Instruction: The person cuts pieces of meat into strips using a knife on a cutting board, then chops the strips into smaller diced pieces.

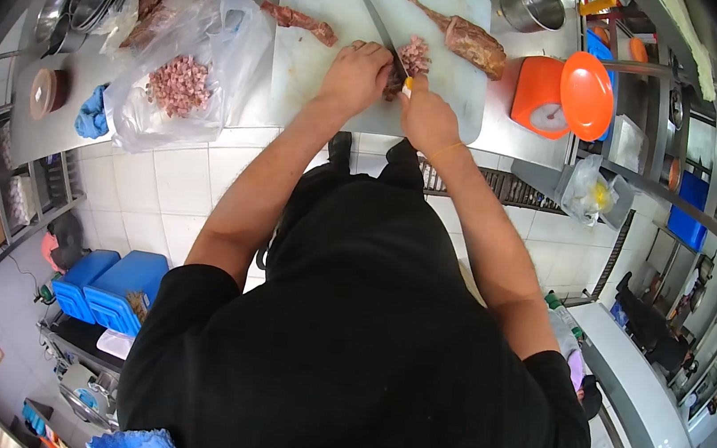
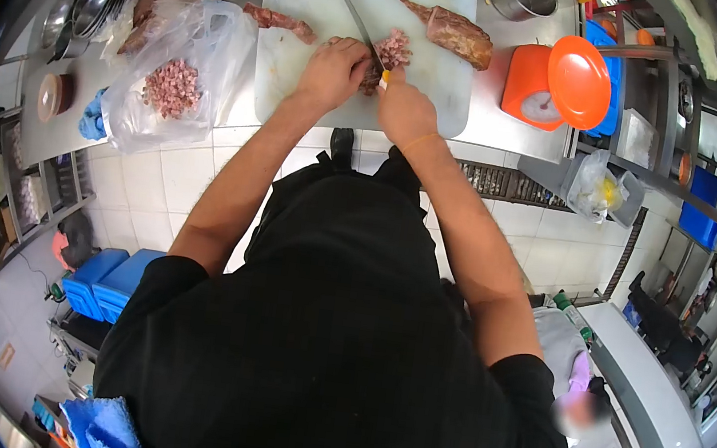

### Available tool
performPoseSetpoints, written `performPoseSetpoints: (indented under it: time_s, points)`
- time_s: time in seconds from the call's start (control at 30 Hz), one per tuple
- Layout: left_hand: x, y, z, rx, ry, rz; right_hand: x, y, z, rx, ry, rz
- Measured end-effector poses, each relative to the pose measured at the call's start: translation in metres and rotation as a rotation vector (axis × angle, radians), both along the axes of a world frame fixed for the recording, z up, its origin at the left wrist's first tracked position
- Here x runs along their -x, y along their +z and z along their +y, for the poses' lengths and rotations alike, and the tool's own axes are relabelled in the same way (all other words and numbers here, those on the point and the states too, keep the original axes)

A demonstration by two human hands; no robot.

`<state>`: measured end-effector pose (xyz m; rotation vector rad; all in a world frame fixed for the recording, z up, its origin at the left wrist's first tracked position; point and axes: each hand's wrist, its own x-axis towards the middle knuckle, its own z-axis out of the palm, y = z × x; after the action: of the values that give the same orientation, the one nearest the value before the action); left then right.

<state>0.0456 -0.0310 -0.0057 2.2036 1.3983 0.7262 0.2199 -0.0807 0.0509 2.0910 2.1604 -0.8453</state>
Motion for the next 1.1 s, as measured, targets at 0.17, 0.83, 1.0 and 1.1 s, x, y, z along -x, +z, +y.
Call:
performPoseSetpoints:
  time_s: [0.17, 0.83, 1.0, 1.1]
  points:
    - [0.002, 0.0, -0.007, -0.032, 0.065, -0.046, -0.008, 0.045, -0.004, 0.045, 0.041, -0.015]
    - [0.015, 0.007, -0.005, -0.028, 0.005, -0.025, -0.006, 0.052, -0.025, 0.068, 0.033, 0.009]
    - [0.018, -0.002, -0.003, -0.076, -0.04, 0.023, 0.0, 0.052, -0.061, 0.118, -0.016, -0.044]
    - [0.017, -0.003, -0.004, -0.077, -0.037, 0.045, 0.009, 0.012, -0.059, 0.077, -0.057, -0.029]
